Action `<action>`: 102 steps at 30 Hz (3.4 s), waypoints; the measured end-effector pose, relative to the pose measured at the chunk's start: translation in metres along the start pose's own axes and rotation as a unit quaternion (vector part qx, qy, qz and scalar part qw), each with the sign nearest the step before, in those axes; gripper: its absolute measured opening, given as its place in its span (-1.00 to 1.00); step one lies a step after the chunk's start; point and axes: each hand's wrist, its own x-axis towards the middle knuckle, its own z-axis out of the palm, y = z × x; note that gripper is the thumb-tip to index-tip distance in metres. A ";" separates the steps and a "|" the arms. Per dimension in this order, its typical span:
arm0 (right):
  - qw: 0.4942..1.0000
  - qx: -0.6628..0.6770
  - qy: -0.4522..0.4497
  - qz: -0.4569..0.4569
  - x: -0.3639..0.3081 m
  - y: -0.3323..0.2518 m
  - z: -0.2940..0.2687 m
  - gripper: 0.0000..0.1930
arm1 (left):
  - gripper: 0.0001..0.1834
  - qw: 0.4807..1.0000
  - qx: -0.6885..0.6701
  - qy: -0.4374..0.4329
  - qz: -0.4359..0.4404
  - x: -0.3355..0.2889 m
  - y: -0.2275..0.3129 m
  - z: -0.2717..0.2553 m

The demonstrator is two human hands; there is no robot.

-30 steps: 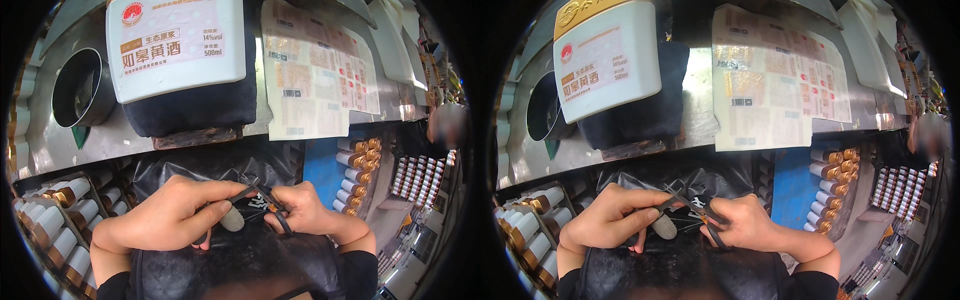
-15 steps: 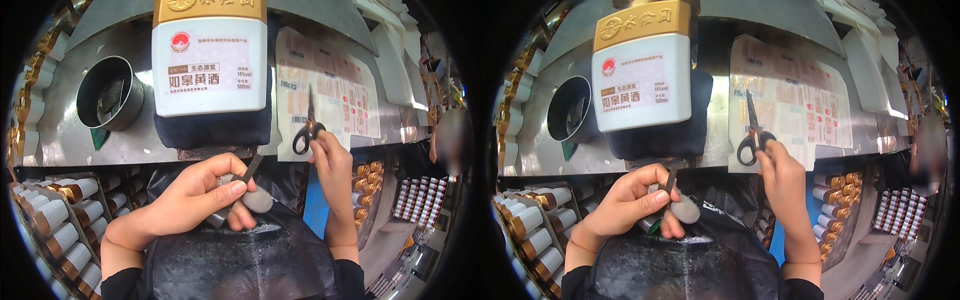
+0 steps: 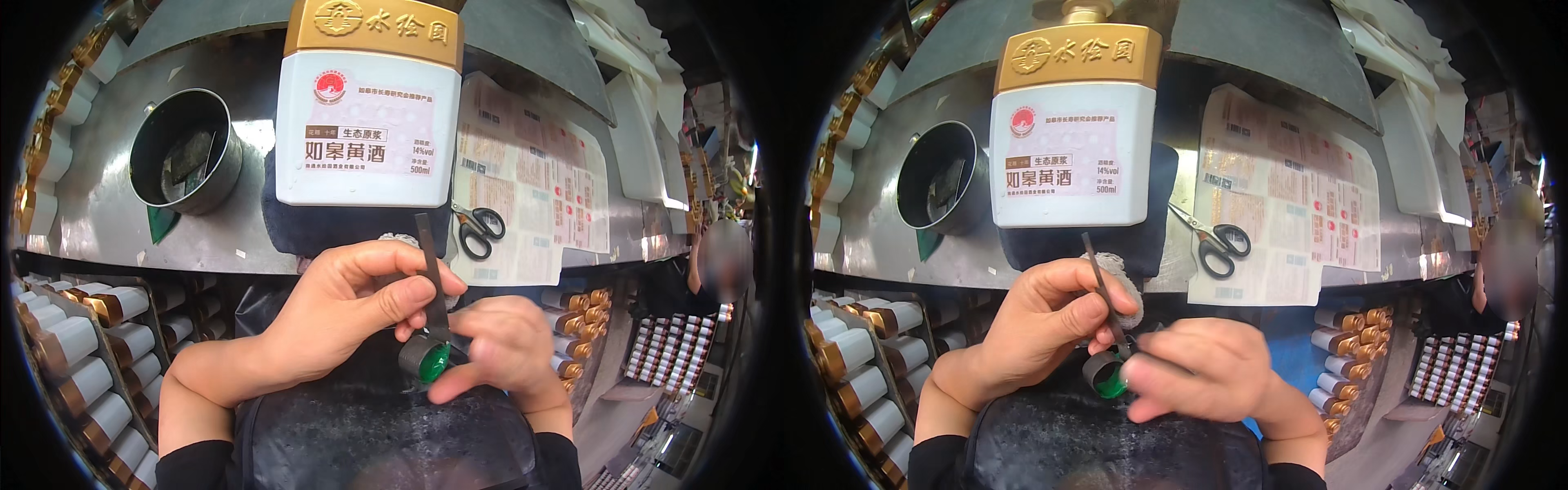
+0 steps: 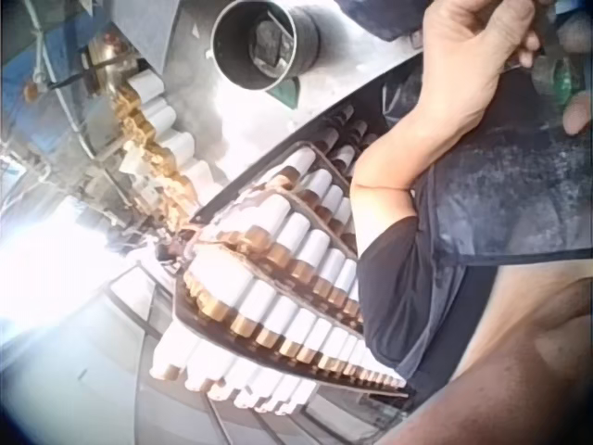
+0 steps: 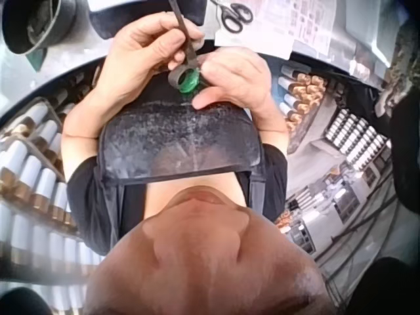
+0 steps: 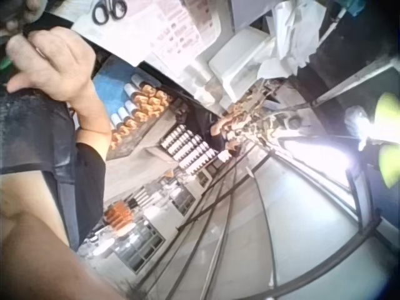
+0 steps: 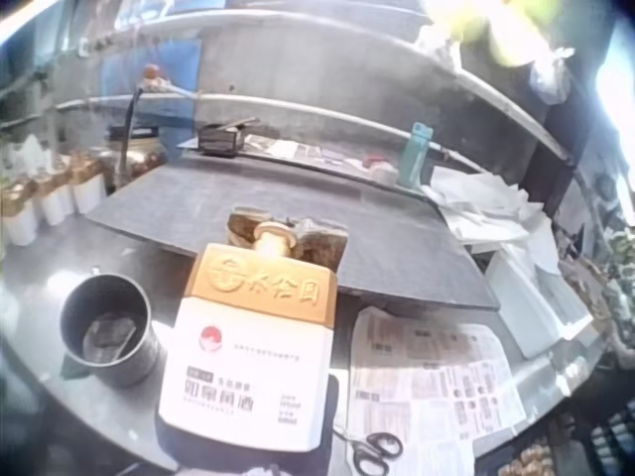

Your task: The person applies a white paper label to a gold and white bottle, smoothing it with a green plastic card. They then use a black marker to write on the label and a pair of scissors to trim the excess paper from the edges.

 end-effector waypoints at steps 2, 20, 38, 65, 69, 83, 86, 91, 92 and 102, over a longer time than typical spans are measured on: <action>0.999 -0.003 0.012 -0.053 0.006 -0.003 0.009 -0.65 | -0.77 1.000 0.017 -0.005 -0.003 0.001 0.002 0.001; 0.994 -0.111 -0.019 0.001 0.017 0.017 0.027 -0.65 | -0.56 0.533 0.752 0.136 0.363 -0.014 0.023 -0.025; 0.990 -0.133 -0.037 -0.002 0.022 0.018 0.029 -0.70 | -0.54 0.384 0.837 0.169 0.352 0.002 0.008 -0.024; 0.991 -0.128 -0.047 0.004 0.026 0.016 0.027 -0.71 | -0.51 0.441 0.824 0.149 0.323 0.001 0.007 -0.029; 0.991 -0.123 -0.051 0.010 0.026 0.016 0.026 -0.71 | -0.50 0.451 0.822 0.143 0.318 0.000 0.006 -0.030; 0.989 -0.134 -0.060 0.005 0.027 0.014 0.026 -0.70 | -0.49 0.415 0.835 0.131 0.337 0.002 0.012 -0.026; 0.989 -0.133 -0.064 0.007 0.027 0.014 0.025 -0.70 | -0.50 0.429 0.827 0.134 0.337 0.002 0.012 -0.025; 0.989 -0.131 -0.064 0.011 0.029 0.013 0.026 -0.71 | -0.51 0.451 0.810 0.140 0.347 0.003 0.011 -0.025; 0.989 -0.131 -0.063 0.010 0.029 0.013 0.026 -0.71 | -0.51 0.452 0.809 0.141 0.348 0.003 0.011 -0.025; 0.994 -0.083 -0.060 0.033 0.029 0.015 0.024 -0.65 | -0.51 0.471 0.792 0.143 0.362 0.008 0.014 -0.019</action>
